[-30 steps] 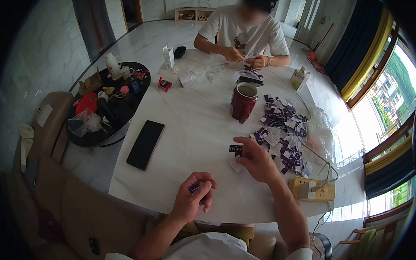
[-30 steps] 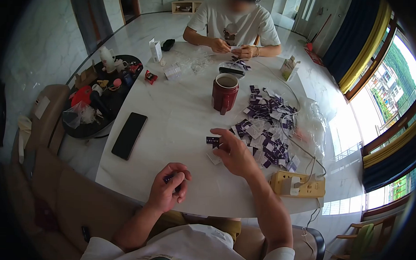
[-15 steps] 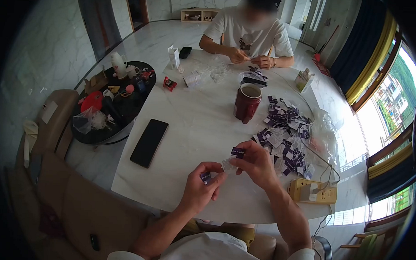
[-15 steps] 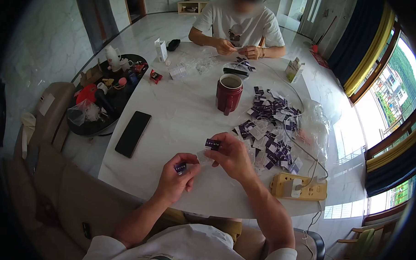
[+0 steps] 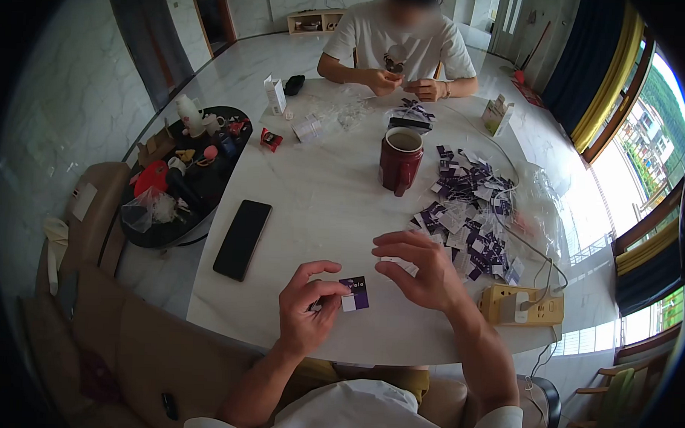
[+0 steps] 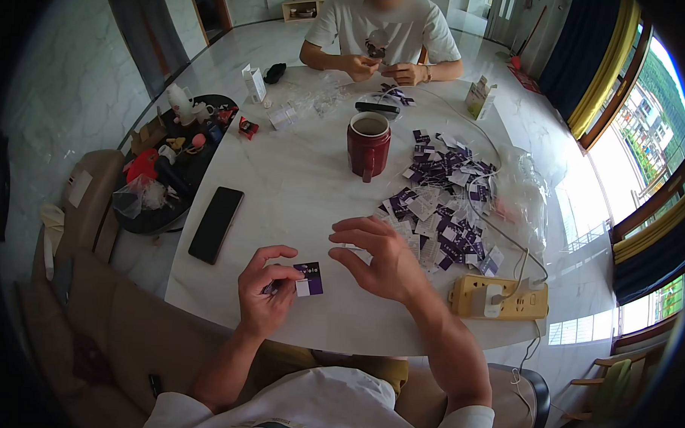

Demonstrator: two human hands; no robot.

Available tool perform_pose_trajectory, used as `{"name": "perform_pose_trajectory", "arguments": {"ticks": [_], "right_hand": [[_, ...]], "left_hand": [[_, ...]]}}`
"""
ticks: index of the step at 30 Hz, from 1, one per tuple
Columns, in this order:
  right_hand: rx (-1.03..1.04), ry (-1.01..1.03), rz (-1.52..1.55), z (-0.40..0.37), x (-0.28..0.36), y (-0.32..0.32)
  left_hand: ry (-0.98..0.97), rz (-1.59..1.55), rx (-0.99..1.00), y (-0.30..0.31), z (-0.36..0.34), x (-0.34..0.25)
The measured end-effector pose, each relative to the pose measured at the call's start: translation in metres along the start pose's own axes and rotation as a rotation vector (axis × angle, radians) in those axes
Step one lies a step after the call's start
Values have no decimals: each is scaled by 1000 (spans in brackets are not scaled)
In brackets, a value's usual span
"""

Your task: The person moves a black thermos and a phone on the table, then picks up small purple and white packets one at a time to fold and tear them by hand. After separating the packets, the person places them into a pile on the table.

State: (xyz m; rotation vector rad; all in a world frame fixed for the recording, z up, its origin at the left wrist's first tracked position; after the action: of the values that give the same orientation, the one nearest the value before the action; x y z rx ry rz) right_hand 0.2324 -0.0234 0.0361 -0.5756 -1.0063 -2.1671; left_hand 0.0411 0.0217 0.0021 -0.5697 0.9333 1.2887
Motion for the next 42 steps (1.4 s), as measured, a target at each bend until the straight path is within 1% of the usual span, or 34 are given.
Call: {"name": "perform_pose_trajectory", "arguments": {"ticks": [3, 4, 7, 9, 11, 12, 14, 15, 16, 19, 22, 23, 25, 26, 28, 29, 30, 33, 34, 37, 38, 40, 41, 42], "right_hand": [[132, -229, 279, -3, 3, -16], [138, -203, 335, -5, 4, -21], [253, -253, 374, -15, -3, -36], [296, -345, 375, -19, -10, -40], [310, -403, 359, -18, -7, -39], [280, -394, 366, -17, -6, -38], [222, -375, 380, -17, -5, -36], [211, -333, 387, -17, -1, -38], [199, -292, 393, -18, 1, -39], [197, -214, 403, -16, 7, -38], [196, -141, 382, -12, 16, -34], [195, -113, 370, -11, 19, -33], [92, -295, 487, -15, 0, -32], [39, -386, 545, -18, -8, -30], [-128, -497, 717, -17, -17, -15], [-212, -551, 802, -17, -22, -7], [-295, -484, 890, -14, -27, 2], [-471, -390, 840, -9, -31, 27], [-467, -365, 707, -8, -26, 27], [-230, -40, 158, 12, 11, -5], [-169, -16, 112, 18, 19, -19], [-111, 255, -28, 29, 34, -50], [-97, 339, -62, 33, 37, -66], [-44, 378, -117, 33, 30, -88]], "left_hand": [[-90, 62, 25, -5, -1, -8], [-98, 63, 34, -8, -2, -8], [-117, 52, 58, -14, -7, -5], [-122, 32, 69, -16, -8, -6], [451, -329, 8, -18, -19, 19], [737, -508, -25, -23, -31, 29], [988, -740, 38, -35, -44, 44], [1111, -858, 70, -41, -51, 47], [1046, -675, 121, -44, -50, 45], [962, -636, 306, -51, -45, 36], [801, -582, 408, -51, -36, 19], [846, -588, 420, -50, -39, 22], [932, -597, 442, -48, -45, 27], [923, -574, 447, -47, -46, 26], [901, -532, 453, -44, -47, 23], [943, -587, 400, -41, -49, 25], [984, -642, 344, -35, -52, 27], [1062, -782, 128, -14, -62, 45], [1078, -824, 48, -7, -63, 52], [1027, -983, -13, 0, -58, 57], [1044, -1004, -22, 0, -60, 57], [1090, -1054, -21, -4, -65, 55], [1107, -1071, 1, -5, -67, 55], [1119, -1090, 23, -3, -67, 56]]}}
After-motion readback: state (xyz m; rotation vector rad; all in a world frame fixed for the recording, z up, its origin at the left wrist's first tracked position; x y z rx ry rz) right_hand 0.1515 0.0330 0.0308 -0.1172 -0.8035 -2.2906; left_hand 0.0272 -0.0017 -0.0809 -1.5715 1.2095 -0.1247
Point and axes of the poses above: each hand's wrist, its own z-axis towards the middle knuckle, its own y-axis out of the back of the hand, x = y × z, the point moved 9 cm from there along z, towards the middle knuckle, and after that the axes turned 11 degrees about -x, right-handed, at the moved point
